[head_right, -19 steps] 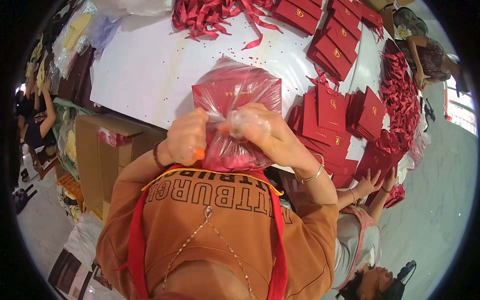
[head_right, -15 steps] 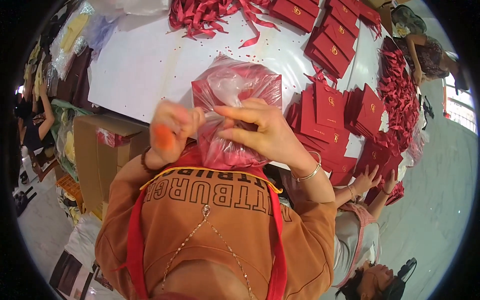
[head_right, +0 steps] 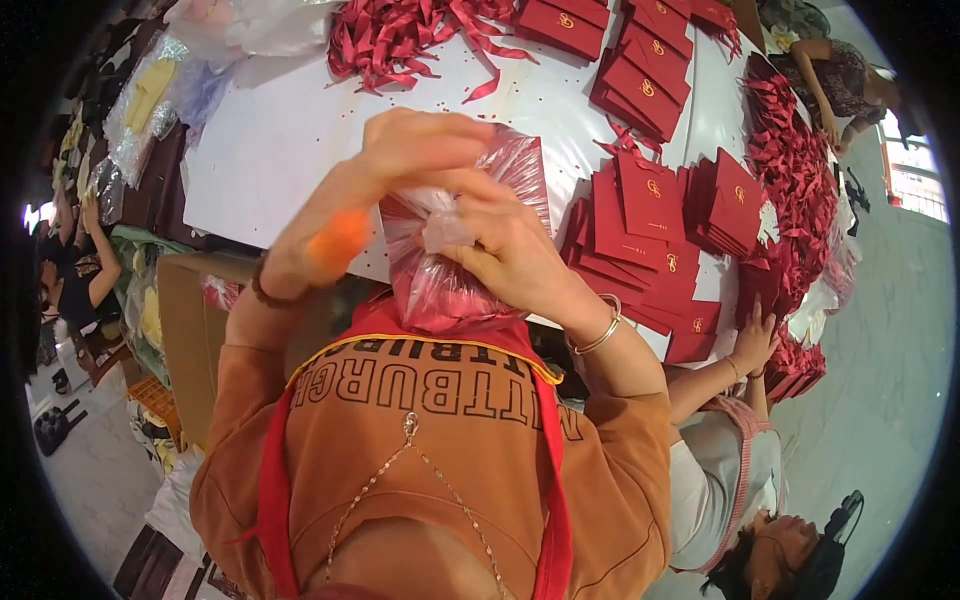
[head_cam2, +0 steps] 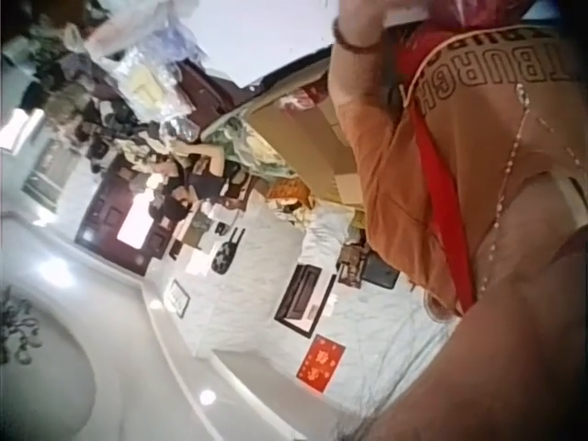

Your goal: Packaging red gift bags into plastic sleeves and then into a cardboard box.

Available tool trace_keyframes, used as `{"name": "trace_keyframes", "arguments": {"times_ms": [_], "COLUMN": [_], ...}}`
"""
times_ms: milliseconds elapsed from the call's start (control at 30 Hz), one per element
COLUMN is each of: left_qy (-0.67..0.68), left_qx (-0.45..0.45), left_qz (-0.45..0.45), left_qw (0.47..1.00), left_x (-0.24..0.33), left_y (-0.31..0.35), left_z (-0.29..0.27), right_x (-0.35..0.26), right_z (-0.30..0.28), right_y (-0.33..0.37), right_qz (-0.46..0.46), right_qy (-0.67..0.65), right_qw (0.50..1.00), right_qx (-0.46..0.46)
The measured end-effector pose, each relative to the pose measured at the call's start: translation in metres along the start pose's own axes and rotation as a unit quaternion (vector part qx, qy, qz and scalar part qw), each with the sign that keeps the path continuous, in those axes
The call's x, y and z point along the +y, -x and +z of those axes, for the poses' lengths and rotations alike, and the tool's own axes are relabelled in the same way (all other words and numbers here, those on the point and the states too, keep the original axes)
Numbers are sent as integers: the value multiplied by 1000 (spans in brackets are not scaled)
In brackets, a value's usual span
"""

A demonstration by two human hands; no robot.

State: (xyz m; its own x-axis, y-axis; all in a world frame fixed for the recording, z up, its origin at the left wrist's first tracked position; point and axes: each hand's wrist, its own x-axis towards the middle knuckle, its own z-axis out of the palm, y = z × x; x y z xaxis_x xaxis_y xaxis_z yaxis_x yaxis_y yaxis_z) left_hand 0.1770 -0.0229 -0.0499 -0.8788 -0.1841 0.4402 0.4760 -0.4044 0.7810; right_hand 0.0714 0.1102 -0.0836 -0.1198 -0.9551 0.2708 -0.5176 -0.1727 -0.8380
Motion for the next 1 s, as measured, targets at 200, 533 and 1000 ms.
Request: {"name": "trace_keyframes", "arguments": {"times_ms": [200,533,1000], "left_qy": [-535,-475,-632], "left_qx": [-174,38,25], "left_qz": [23,-144,-25], "left_qw": [826,867,774], "left_x": [-9,9,-4], "left_y": [13,49,65], "left_z": [-43,-10,-5], "right_x": [8,-4,-7], "right_z": [6,4,1], "right_y": [3,6,8], "right_qz": [-18,206,194], "right_qy": [44,-210,-191], "right_qw": [998,955,962], "right_qx": [-28,33,-8]}}
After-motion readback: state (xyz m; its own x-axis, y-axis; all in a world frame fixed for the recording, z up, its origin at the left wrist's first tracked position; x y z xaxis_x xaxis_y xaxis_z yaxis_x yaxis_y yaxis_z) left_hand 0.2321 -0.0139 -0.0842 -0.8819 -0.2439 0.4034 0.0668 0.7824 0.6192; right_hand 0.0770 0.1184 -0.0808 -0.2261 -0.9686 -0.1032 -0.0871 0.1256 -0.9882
